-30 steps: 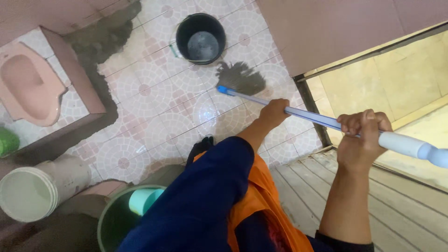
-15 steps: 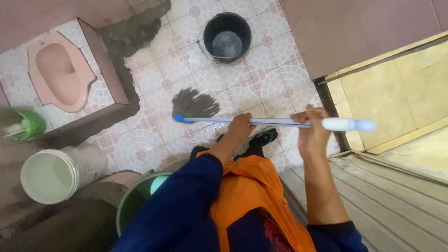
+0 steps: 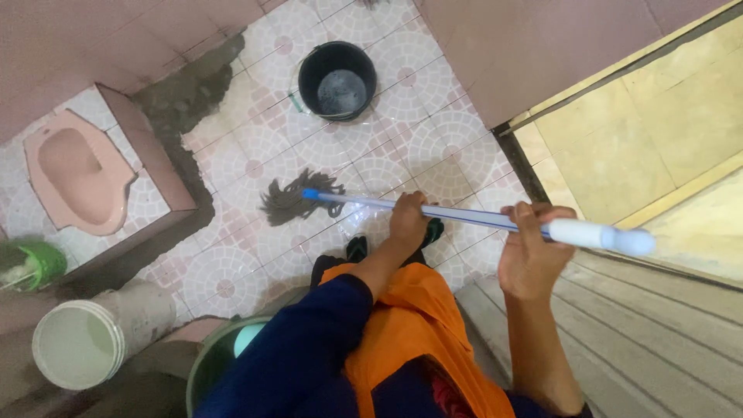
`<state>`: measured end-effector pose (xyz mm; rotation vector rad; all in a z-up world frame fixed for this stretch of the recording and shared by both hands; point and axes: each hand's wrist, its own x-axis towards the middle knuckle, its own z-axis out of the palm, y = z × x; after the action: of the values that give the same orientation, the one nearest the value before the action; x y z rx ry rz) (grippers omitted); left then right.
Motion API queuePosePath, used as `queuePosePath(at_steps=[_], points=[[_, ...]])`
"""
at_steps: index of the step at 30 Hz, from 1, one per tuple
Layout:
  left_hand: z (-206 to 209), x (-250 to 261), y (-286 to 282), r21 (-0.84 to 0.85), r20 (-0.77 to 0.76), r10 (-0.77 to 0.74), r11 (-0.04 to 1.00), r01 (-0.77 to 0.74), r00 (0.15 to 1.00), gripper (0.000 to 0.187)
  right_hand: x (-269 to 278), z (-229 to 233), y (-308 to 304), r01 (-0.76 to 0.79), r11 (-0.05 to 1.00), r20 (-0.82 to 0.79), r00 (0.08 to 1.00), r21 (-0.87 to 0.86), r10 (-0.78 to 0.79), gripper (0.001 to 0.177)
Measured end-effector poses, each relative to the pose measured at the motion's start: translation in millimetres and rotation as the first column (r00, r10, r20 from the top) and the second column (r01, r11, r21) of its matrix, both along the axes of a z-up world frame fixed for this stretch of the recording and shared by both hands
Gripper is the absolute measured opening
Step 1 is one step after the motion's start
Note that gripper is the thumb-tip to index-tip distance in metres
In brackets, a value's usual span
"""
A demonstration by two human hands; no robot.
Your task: The person is mopping the tiled floor of a bathroom using a mop and water from buckets.
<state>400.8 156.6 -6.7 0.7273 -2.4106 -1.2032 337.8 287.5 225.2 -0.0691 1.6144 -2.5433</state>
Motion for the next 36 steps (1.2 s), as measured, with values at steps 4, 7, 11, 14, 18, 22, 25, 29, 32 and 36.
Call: queuePosePath(at_steps=[4,7,11,14,18,22,25,29,32,36], points=[[40,-60,20,0.082,0.055,-0.050,0.996,0.045,0.997,0.024,-27,26,21,0.029,0.988,-0.152,0.988,0.152,-0.005,0.025],[52,-106,33,0.170,-0.057,-0.048,0.984,0.057,0.997,0.026,-51,21,35,0.045,0.958,-0.302,0.952,0.282,0.044,0.027],[39,-169,37,0.364,-0.183,-0.105,0.916,0.167,0.977,0.022,-91,-10,41,-0.007,0.970,-0.502,0.855,0.244,0.133,0.026],[-3,-228,35,0.251,-0.250,-0.137,0.947,0.201,0.959,0.022,-129,-33,39,-0.040,0.970,-0.575,0.799,0.238,0.174,0.022],[-71,-283,32,0.362,-0.229,-0.101,0.915,0.181,0.968,0.007,-164,-70,35,-0.018,0.972,-0.545,0.825,0.236,0.147,0.016],[-31,-289,26,0.147,0.132,-0.154,0.980,0.135,0.979,0.022,-160,-62,43,0.033,0.947,-0.535,0.831,0.318,0.151,0.018],[-44,-263,39,0.100,0.185,-0.270,0.962,0.255,0.945,0.021,-137,-35,53,0.131,0.906,-0.492,0.866,0.403,0.093,0.021],[-14,-231,62,0.027,-0.032,-0.518,0.855,0.518,0.855,0.013,-105,9,72,0.260,0.787,-0.453,0.891,0.560,0.028,0.020],[21,-205,74,0.127,-0.013,-0.630,0.769,0.626,0.777,0.014,-72,38,76,0.324,0.688,-0.450,0.893,0.649,0.004,0.024],[20,-162,90,0.208,-0.010,-0.749,0.646,0.734,0.662,0.016,-15,52,67,0.413,0.583,-0.453,0.887,0.700,-0.084,0.021]])
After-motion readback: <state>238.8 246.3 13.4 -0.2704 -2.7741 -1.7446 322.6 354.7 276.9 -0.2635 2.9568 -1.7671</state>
